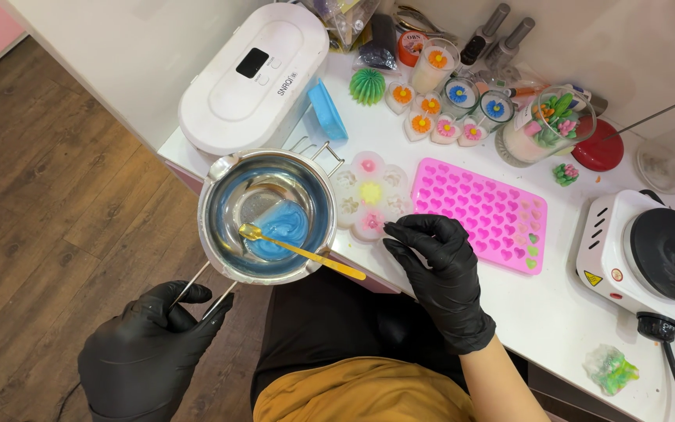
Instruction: Preparing and pouring colored wax into silicone molds to create wax melts.
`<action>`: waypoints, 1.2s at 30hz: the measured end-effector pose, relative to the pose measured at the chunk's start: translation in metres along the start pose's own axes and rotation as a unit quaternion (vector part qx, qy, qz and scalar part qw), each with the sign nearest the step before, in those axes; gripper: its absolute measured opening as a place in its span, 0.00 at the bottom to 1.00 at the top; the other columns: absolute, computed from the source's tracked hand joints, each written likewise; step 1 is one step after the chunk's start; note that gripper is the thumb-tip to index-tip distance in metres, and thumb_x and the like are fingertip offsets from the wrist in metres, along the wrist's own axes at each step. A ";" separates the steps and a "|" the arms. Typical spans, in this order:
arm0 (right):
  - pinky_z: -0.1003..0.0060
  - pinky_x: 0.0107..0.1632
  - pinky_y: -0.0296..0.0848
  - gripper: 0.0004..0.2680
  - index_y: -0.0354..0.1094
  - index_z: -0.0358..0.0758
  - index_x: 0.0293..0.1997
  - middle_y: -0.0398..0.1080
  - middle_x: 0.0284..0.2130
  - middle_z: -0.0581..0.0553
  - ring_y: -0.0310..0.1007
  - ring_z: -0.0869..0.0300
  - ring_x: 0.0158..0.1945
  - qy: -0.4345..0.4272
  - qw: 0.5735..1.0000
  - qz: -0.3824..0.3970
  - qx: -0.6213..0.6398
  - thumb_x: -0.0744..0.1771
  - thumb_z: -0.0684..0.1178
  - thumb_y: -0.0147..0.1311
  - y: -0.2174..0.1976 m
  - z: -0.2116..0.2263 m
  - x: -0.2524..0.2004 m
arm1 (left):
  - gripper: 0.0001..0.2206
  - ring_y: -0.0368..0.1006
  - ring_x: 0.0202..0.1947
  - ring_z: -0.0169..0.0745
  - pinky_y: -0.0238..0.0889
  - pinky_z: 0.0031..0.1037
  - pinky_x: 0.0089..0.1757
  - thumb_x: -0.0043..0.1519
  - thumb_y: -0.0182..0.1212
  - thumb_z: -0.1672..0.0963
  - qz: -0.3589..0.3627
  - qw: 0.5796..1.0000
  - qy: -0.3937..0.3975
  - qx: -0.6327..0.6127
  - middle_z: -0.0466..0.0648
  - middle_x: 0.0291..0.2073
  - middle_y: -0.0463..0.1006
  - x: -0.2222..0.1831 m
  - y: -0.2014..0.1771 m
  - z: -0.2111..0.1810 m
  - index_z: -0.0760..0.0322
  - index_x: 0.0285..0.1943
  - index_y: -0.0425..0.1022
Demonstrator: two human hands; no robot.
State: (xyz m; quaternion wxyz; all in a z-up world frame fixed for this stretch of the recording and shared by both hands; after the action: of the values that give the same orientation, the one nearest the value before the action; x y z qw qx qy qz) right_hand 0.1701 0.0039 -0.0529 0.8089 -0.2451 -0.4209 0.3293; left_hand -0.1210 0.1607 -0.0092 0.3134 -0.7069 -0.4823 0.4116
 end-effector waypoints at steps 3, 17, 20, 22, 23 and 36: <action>0.64 0.48 0.76 0.13 0.78 0.46 0.48 0.74 0.44 0.47 0.74 0.57 0.48 0.016 1.000 0.006 0.006 0.61 0.41 0.70 0.005 -0.001 0.004 | 0.16 0.78 0.20 0.32 0.68 0.29 0.26 0.50 0.79 0.49 -0.002 1.000 -0.004 -0.005 0.42 0.17 0.79 -0.002 -0.002 -0.002 0.51 0.44 0.83; 0.60 0.39 0.73 0.10 0.79 0.46 0.42 0.73 0.36 0.48 0.73 0.54 0.40 -0.066 0.995 0.019 -0.074 0.60 0.42 0.72 0.010 0.002 0.016 | 0.16 0.78 0.18 0.34 0.67 0.31 0.25 0.50 0.78 0.48 0.001 0.999 0.025 0.022 0.42 0.15 0.80 0.000 0.004 0.003 0.50 0.43 0.84; 0.58 0.38 0.72 0.09 0.79 0.45 0.40 0.73 0.34 0.47 0.72 0.53 0.39 -0.082 0.992 0.020 -0.094 0.59 0.43 0.72 0.009 0.004 0.018 | 0.18 0.78 0.19 0.35 0.67 0.31 0.26 0.50 0.78 0.47 0.002 0.999 0.017 0.040 0.43 0.15 0.79 0.000 0.006 0.004 0.50 0.45 0.83; 0.59 0.39 0.72 0.08 0.78 0.44 0.38 0.73 0.34 0.47 0.73 0.54 0.40 -0.077 0.995 0.019 -0.062 0.60 0.42 0.72 0.009 0.004 0.020 | 0.16 0.79 0.19 0.35 0.68 0.31 0.26 0.50 0.77 0.47 0.004 0.999 0.027 0.034 0.42 0.16 0.80 -0.001 0.004 0.002 0.49 0.43 0.83; 0.59 0.39 0.72 0.08 0.78 0.44 0.38 0.73 0.34 0.47 0.73 0.54 0.40 -0.078 0.995 0.019 -0.062 0.60 0.42 0.72 0.008 0.005 0.021 | 0.16 0.79 0.19 0.35 0.68 0.31 0.26 0.50 0.77 0.47 0.004 0.999 0.027 0.034 0.42 0.16 0.80 -0.001 0.006 0.004 0.49 0.43 0.83; 0.66 0.38 0.71 0.05 0.74 0.40 0.40 0.74 0.34 0.50 0.72 0.61 0.36 0.272 0.919 0.058 0.280 0.67 0.48 0.57 0.003 -0.017 0.020 | 0.16 0.80 0.21 0.34 0.69 0.30 0.28 0.51 0.77 0.47 0.013 0.998 0.026 0.058 0.41 0.17 0.80 0.001 0.009 0.006 0.47 0.44 0.83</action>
State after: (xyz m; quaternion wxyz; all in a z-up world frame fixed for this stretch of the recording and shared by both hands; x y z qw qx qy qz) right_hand 0.1921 0.0188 -0.0533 0.9075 -0.1127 -0.0600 0.4002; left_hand -0.1221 0.1587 -0.0191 0.3612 -0.7044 -0.4399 0.4241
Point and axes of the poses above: each hand's wrist, its own x-axis towards the middle knuckle, its own y-axis out of the palm, z = x × y, the point moved 1 cm from there along x, towards the middle knuckle
